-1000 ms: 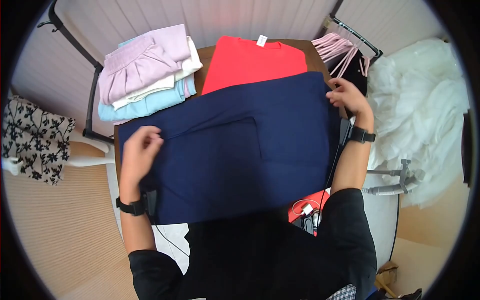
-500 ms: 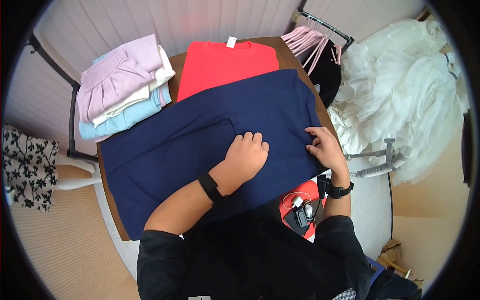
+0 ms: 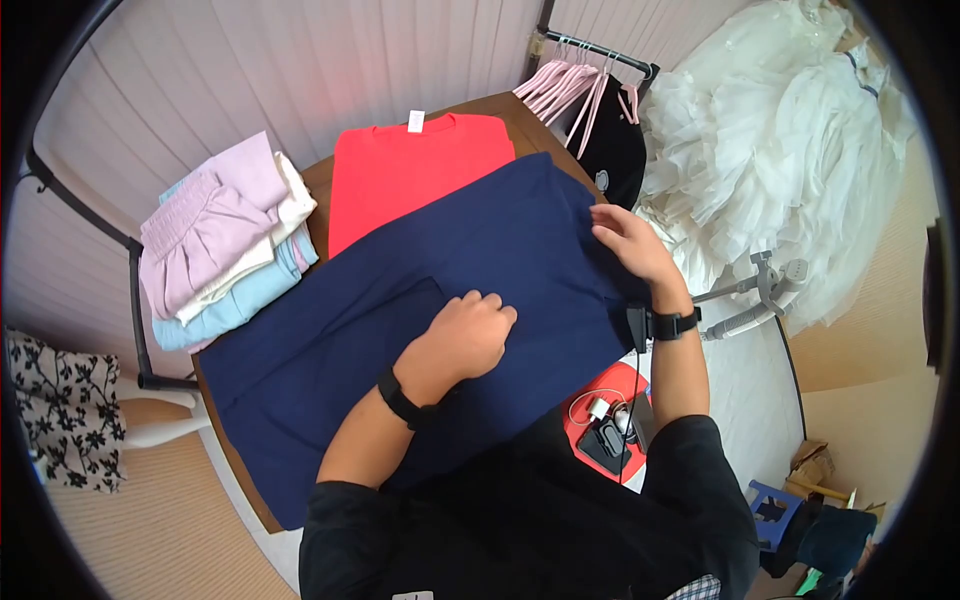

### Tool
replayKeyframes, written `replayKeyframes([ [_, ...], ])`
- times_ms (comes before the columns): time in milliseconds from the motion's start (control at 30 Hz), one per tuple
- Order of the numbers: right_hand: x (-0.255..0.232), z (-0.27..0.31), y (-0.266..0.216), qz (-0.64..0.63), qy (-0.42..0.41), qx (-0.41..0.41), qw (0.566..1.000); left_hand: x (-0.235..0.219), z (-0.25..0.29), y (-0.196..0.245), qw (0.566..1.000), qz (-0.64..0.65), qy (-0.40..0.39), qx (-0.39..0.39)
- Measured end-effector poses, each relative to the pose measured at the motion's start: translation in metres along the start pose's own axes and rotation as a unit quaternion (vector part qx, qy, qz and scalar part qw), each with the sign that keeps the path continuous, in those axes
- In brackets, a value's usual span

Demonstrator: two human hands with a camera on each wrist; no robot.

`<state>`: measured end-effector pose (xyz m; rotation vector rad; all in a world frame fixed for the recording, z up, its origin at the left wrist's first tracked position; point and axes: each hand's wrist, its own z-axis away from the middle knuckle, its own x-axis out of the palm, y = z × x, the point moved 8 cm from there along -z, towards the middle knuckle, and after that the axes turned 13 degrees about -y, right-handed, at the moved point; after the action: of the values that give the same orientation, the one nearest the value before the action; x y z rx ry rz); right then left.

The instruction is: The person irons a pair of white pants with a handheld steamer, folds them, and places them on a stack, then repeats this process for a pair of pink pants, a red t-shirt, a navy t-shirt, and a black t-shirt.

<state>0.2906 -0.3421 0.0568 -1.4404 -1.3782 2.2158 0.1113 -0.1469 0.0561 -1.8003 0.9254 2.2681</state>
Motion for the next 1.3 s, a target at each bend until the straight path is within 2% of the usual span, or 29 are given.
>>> replayKeyframes([
  [67,0.015,-0.021,-0.003,-0.078,-0.038,-0.022,0.996,0.004,0.003,0.002,1.000,-0.001,0.005,-0.007],
  [100,0.021,-0.030,-0.005,-0.024,-0.078,-0.007,0.997,-0.001,0.005,0.006,1.000,-0.013,0.015,-0.011],
  [200,0.016,-0.050,0.021,-0.050,-0.047,0.013,0.998,0.006,0.003,0.012,0.999,-0.025,0.026,-0.015],
  [267,0.014,-0.046,0.014,-0.084,-0.047,0.004,0.995,0.010,0.002,0.011,0.996,-0.060,0.048,-0.043],
  [300,0.010,-0.038,0.013,-0.061,-0.031,0.002,0.998,0.012,0.002,0.012,0.996,-0.055,0.048,-0.042],
  [367,0.005,-0.012,-0.002,-0.002,0.006,-0.016,1.000,0.017,-0.001,0.008,0.995,-0.073,-0.009,-0.072],
  [433,0.015,0.024,-0.029,0.109,-0.056,0.078,0.989,0.015,0.001,0.011,0.994,-0.088,0.022,-0.062],
  [467,0.026,0.041,-0.035,0.109,-0.088,0.123,0.982,0.013,0.003,0.015,0.991,-0.110,0.049,-0.051],
  [533,0.046,0.063,-0.046,0.218,-0.105,0.055,0.969,0.011,0.001,0.014,0.993,-0.104,0.039,-0.046],
  [600,0.053,0.073,-0.046,0.174,-0.073,0.125,0.974,0.010,0.000,0.010,0.994,-0.101,0.028,-0.039],
  [667,0.053,0.074,-0.047,0.144,-0.076,0.138,0.977,0.006,0.000,0.003,0.999,0.010,0.032,-0.014],
  [733,0.050,0.072,-0.042,0.114,-0.078,0.147,0.980,-0.004,0.000,-0.006,0.998,0.052,0.039,-0.005],
  [767,0.047,0.068,-0.036,-0.017,-0.062,0.118,0.991,-0.010,0.001,-0.012,0.994,0.094,0.046,0.004],
  [800,0.043,0.064,-0.034,-0.148,-0.045,0.087,0.984,-0.017,0.002,-0.018,0.994,0.094,0.047,0.003],
  [867,0.031,0.045,-0.033,-0.254,-0.028,0.064,0.965,-0.030,0.004,-0.041,0.966,0.257,0.030,-0.019],
  [900,0.024,0.033,-0.032,-0.274,-0.020,0.070,0.959,-0.042,0.008,-0.049,0.942,0.331,0.060,0.001],
  [933,0.017,0.019,-0.033,-0.295,-0.013,0.076,0.952,-0.044,0.010,-0.061,0.911,0.407,0.067,-0.020],
  [1000,0.008,-0.022,-0.026,-0.356,-0.015,0.027,0.934,-0.044,0.009,-0.094,0.843,0.507,0.178,-0.032],
  [1067,0.014,-0.060,-0.038,-0.381,0.014,0.021,0.924,-0.036,0.015,-0.130,0.753,0.568,0.315,-0.108],
  [1100,0.017,-0.071,-0.042,-0.405,0.040,0.019,0.913,-0.038,0.019,-0.135,0.731,0.582,0.324,-0.145],
  [1133,0.019,-0.078,-0.040,-0.403,0.039,0.017,0.914,-0.036,0.020,-0.137,0.731,0.582,0.326,-0.144],
  [1200,0.019,-0.090,-0.020,-0.190,0.093,0.082,0.974,-0.029,0.021,-0.144,0.760,0.541,0.321,-0.163],
  [1233,0.017,-0.095,-0.005,-0.117,0.079,0.085,0.986,-0.028,0.020,-0.143,0.782,0.519,0.301,-0.169],
  [1267,0.018,-0.097,0.001,-0.114,0.075,0.081,0.987,-0.033,0.023,-0.140,0.784,0.505,0.323,-0.162],
  [1300,0.019,-0.097,0.008,-0.062,0.074,0.084,0.992,-0.033,0.020,-0.138,0.810,0.492,0.272,-0.166],
])
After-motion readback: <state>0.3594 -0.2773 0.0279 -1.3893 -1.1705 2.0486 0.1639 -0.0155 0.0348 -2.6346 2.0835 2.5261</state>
